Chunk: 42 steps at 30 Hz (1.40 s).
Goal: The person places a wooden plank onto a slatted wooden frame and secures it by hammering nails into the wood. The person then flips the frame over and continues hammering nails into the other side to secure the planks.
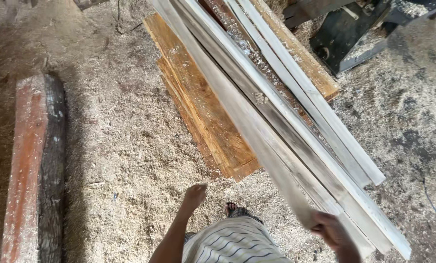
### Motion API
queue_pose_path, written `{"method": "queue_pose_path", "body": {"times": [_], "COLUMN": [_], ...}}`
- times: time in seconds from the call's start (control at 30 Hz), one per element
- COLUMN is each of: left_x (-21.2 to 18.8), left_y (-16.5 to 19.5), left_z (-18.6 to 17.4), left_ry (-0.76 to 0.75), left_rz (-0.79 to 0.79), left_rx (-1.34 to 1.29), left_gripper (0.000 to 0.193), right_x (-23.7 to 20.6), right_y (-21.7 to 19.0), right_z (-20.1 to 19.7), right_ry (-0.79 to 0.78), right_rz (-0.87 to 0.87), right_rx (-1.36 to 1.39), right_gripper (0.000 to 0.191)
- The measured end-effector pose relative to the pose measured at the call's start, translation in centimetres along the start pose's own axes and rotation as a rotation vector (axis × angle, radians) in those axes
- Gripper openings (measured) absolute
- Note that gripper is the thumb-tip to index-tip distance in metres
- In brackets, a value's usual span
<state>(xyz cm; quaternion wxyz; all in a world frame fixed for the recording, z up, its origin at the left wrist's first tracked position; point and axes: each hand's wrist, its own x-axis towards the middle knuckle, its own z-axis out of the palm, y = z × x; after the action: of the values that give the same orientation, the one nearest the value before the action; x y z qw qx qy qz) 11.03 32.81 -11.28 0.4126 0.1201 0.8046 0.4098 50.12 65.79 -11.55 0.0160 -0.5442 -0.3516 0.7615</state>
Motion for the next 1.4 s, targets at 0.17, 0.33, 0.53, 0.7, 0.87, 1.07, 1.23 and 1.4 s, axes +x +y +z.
{"method": "queue_pose_path", "body": {"times": [0.17, 0.33, 0.53, 0.7, 0.87, 1.07, 1.23, 1.4], "left_x": [0.4, -3.0, -8.1, -15.3, -24.1, -35.7, -43.3, -49.9], "left_y": [10.2, 16.5, 17.9, 14.4, 6.7, -6.2, -20.3, -33.8], "left_z": [4.1, 2.0, -4.3, -9.7, -13.6, -14.9, -14.9, -17.2], "left_ry": [-0.206, -0.201, -0.259, 0.000, -0.011, 0.299, 0.711, 0.950], "left_rz": [-0.035, 0.213, 0.350, -0.012, 0.052, -0.288, -0.285, -0.262], "left_rx": [-0.602, -1.035, -1.207, -0.894, -0.428, 0.523, 0.533, 0.514], "left_gripper": [0.068, 0.055, 0.072, 0.083, 0.096, 0.078, 0.070, 0.099], "right_x": [-2.0, -5.1, -6.5, -6.5, -4.1, 0.7, -1.1, -5.6], "right_y": [1.0, -3.2, -7.6, -8.8, -9.1, -6.7, 0.4, 11.1], "right_z": [10.1, 17.6, 25.4, 35.2, 46.6, 62.7, 72.2, 74.9], "right_ry": [-0.600, -1.024, -1.439, -1.137, -1.129, -0.828, -0.710, -0.763], "right_rz": [-0.127, -0.207, -0.253, -0.178, -0.138, -0.035, 0.099, 0.098], "right_rx": [-0.137, -0.178, -0.345, -0.421, -0.362, -0.236, -0.001, -0.041], "right_gripper": [0.060, 0.071, 0.076, 0.080, 0.066, 0.062, 0.049, 0.045]}}
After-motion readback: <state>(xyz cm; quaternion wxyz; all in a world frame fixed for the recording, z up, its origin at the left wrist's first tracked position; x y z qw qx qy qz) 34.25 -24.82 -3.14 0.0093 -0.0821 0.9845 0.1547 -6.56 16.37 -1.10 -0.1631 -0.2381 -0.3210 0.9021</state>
